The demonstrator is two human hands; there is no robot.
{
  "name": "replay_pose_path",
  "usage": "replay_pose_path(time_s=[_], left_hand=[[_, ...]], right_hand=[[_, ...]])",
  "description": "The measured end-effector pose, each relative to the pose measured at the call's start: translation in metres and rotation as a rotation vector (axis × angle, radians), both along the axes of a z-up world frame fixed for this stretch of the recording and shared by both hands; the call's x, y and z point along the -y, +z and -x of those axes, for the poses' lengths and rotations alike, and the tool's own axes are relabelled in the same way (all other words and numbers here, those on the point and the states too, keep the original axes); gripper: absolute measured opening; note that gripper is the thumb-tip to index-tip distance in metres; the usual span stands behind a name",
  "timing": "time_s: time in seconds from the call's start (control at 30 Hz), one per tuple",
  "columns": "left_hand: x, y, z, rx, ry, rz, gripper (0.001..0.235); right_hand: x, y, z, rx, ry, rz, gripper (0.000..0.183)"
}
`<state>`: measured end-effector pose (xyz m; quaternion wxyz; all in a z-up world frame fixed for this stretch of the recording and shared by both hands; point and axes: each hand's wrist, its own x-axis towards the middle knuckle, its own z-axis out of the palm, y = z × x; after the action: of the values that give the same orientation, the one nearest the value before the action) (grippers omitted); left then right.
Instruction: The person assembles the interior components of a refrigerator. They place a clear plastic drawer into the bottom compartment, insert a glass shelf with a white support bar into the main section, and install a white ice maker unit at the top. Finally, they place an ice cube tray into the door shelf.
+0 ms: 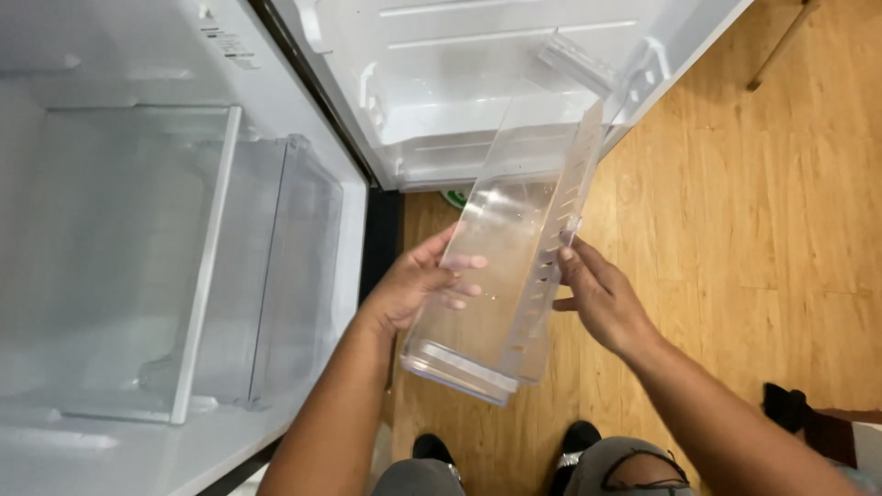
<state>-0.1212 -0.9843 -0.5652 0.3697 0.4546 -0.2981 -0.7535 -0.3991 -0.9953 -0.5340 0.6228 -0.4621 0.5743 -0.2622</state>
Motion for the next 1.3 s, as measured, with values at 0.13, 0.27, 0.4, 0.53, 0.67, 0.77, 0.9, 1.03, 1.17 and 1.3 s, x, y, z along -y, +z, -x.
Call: replay_pose_path(time_s=[0.13,0.27,0.4,0.53,0.67,0.77,0.9,1.03,1.17,1.3], left_hand=[[0.016,-0.007,-0.021,-0.05,-0.051,0.057,0.078],[0.032,-0.02,-0.035,-0.13,-0.164,0.103,0.078],[0.045,-0.038,-0.045,-0.25,-0.295,0.16,0.077],[0.047,-0.041,-0.045,-0.281,-0.3,0.219,0.075],[0.045,-0.028,-0.047,-0.253,-0.275,0.177,0.077],[0.04,-0.009,-0.046,-0.194,-0.228,0.173,0.076],[0.035,0.005,-0.048,-0.121,-0.171,0.164,0.067],[0.042,-0.014,-0.066,-0.048,-0.111,0.188,0.063],[0.05,-0.039,-0.083,-0.465,0.113,0.162,0.058],[0.043,-0.03,-0.054,-0.379,0.805,-0.113,0.043]], right_hand=[[0.027,-0.02,0.047,-0.461,0.205,0.39,0.04],[0.063,-0.005,0.061,-0.789,0.205,1.085,0.062],[0.091,0.003,0.063,-1.009,0.423,1.381,0.084],[0.101,0.004,0.063,-1.015,0.487,1.404,0.071],[0.106,0.006,0.059,-1.109,0.543,1.281,0.042],[0.114,0.007,0.057,-1.108,0.551,1.267,0.041],[0.127,0.005,0.052,-0.987,0.554,1.32,0.036],[0.12,0.013,0.043,-1.037,0.579,1.342,0.033],[0.118,0.011,0.046,-1.074,0.517,1.458,0.034],[0.109,0.013,0.048,-1.088,0.459,1.449,0.033]])
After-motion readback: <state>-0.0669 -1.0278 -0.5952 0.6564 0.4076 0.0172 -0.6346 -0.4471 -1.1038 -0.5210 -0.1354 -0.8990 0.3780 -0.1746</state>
